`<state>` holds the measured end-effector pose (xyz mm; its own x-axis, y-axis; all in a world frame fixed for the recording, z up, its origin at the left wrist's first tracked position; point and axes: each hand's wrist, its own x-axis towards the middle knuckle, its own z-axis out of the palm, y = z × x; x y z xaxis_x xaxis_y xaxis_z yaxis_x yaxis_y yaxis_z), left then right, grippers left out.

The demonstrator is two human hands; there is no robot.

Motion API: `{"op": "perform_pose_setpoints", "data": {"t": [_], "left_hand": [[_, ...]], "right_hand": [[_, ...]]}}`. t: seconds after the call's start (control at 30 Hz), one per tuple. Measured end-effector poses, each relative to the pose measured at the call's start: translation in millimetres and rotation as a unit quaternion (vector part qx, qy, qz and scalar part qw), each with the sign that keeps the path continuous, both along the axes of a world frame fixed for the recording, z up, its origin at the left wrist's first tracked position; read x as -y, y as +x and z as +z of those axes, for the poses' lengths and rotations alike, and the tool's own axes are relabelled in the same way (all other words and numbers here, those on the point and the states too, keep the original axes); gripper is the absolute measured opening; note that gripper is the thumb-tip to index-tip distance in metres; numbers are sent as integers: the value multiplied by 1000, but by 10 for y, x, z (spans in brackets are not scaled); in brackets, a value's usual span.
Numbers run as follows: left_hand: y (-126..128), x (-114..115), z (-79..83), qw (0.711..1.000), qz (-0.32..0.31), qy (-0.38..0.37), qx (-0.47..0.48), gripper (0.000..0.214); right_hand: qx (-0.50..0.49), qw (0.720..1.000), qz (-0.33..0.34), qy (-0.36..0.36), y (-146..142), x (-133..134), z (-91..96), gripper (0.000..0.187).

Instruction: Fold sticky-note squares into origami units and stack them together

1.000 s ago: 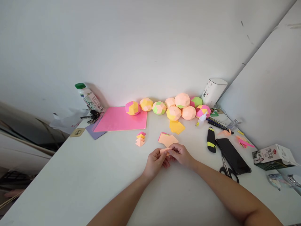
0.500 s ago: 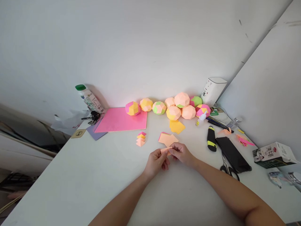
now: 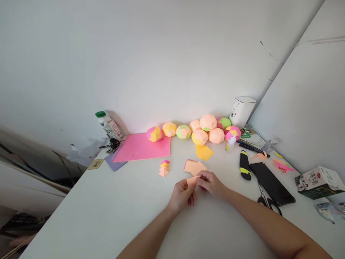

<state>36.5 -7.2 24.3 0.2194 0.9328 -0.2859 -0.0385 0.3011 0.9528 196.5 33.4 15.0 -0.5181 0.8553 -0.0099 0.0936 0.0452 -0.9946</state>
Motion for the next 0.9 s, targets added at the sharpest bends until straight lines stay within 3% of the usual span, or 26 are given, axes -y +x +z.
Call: {"op": "perform_pose_setpoints", "data": {"t": [0.37, 0.57, 0.73, 0.9], "left_hand": [[38, 33, -46, 999, 38, 10, 1, 37], [37, 45, -16, 1000, 9, 27, -11, 36], [13, 38, -26, 999, 6, 34, 26, 35], [-2, 29, -75, 997, 44, 39, 50, 38]], "right_hand": [[39, 999, 15, 8, 2, -4, -9, 20], [68, 997, 6, 42, 1, -4, -4, 15], [-1, 999, 29, -33, 21, -27, 15, 9], [-99, 991, 21, -83, 51, -80, 7, 11]]}}
